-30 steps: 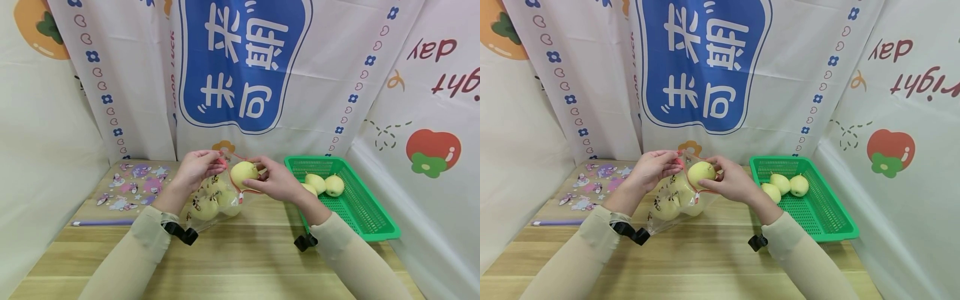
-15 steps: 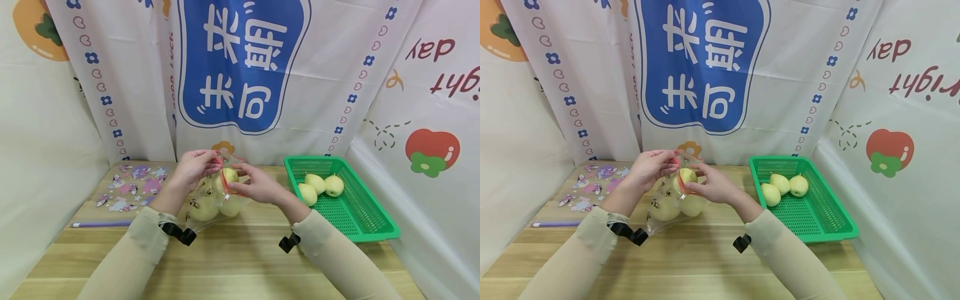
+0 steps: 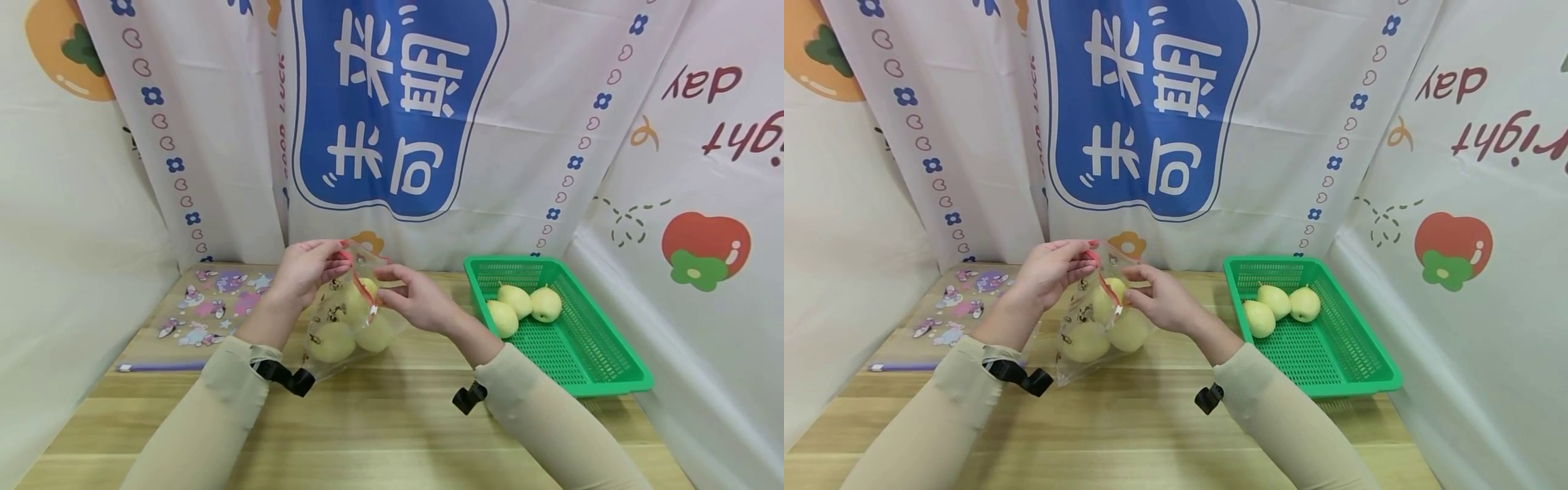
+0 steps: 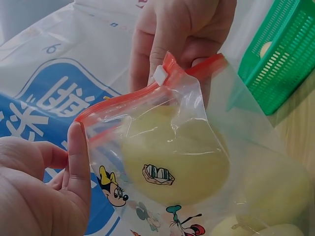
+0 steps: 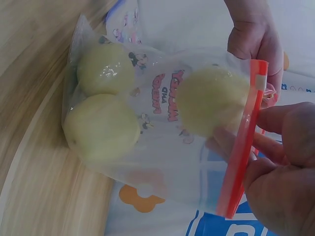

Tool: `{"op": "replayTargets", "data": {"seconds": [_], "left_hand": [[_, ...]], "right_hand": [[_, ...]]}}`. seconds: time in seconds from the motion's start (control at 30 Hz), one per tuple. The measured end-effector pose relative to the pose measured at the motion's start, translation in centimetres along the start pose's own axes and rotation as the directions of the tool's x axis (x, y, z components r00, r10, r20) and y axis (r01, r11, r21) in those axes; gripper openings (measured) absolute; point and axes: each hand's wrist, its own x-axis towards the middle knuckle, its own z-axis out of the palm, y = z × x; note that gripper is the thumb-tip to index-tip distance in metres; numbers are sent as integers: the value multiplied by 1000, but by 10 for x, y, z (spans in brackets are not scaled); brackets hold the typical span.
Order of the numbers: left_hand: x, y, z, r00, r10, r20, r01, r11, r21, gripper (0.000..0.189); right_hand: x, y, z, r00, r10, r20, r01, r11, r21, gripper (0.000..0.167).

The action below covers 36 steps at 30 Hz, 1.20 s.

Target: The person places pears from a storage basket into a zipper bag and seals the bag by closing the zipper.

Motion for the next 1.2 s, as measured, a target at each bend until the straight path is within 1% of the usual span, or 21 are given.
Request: {"op": "replayTargets", "data": {"seconds": [0.13,0.27,0.43,0.63,0.73,0.87,0.97,1.03,1.2], "left_hand": [[0,0,-2,1000,10,-18,-10,1000,-23,39],[1,0,-2,1000,18,-24,-19,999,-32,39],[2,-1,-2,1000,9,-28,-10,1000,-27,37],[1,-2,-1,999,1,-39,-1,1000,-21,34],[2,-2,-2,999,-2,-39,1,1000,-23,34],[2,-3,-2,999,-4,-36,3,1000,-26,35],[2,-3,-2,999,-5,-35,4,1000,-24,35],[2,-3,-2,999,-5,-37,4,1000,-21,35],[2,-3,-2,999,-6,-34,5,999,-31,35]], "right_hand": [[-3,1,-2,999,-38,-12,38,999,-19,41],[-9,-3,-8,995,-83,-60,79,994,-77,34],[-19,-8,-15,986,-104,-129,81,982,-171,26],[-29,-10,-17,979,-105,-172,64,972,-226,21],[-33,-8,-14,985,-79,-156,39,968,-247,19],[-35,-4,-5,997,-14,-70,-8,953,-304,26],[-34,0,2,999,18,-41,-32,936,-351,29],[-33,2,6,999,19,-47,-34,932,-362,30],[-30,1,7,998,-23,-66,-1,936,-353,22]]}}
